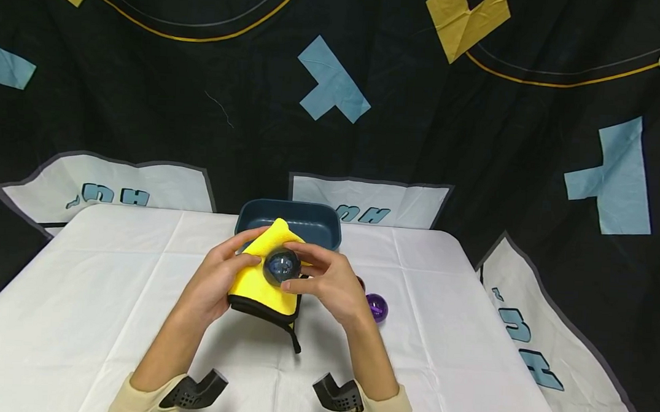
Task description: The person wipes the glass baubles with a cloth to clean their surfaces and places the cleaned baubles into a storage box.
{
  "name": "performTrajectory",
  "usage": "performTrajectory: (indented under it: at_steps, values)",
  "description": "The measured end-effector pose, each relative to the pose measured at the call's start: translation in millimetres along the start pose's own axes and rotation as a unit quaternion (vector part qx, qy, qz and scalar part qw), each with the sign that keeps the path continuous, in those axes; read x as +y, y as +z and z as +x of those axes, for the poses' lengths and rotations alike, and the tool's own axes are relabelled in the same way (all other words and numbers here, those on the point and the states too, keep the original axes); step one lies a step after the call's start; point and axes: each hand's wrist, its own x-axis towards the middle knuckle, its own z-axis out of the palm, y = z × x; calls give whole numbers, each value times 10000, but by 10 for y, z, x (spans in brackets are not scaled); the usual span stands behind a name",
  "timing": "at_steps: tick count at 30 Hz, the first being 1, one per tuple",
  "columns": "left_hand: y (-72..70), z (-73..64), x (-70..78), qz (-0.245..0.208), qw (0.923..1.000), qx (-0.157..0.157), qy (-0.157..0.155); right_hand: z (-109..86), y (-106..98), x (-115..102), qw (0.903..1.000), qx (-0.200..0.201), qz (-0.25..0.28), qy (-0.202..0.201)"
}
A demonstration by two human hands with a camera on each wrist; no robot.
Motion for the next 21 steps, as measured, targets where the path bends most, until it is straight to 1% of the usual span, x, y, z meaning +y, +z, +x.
performTrajectory:
  at_steps: [5,8,12,13,16,21]
  values:
    - [0,5,-9,-63,9999,-78,17,8,7,13,9985,367,-354,178]
    - [-1,7,-12,-80,9999,-97,69,20,21,15,9978,516,-265,319]
    - [-3,0,-7,-43,9998,-80,156,46,42,23,9973,574,127,436]
    - [-5,-2,-6,-35,9998,-70,167,53,46,27,9970,597,146,462]
    - [-8,-7,-1,0,9998,-33,173,60,55,34,9967,621,94,510]
    - [-7,4,-2,78,9999,69,137,58,65,33,9965,588,-208,557]
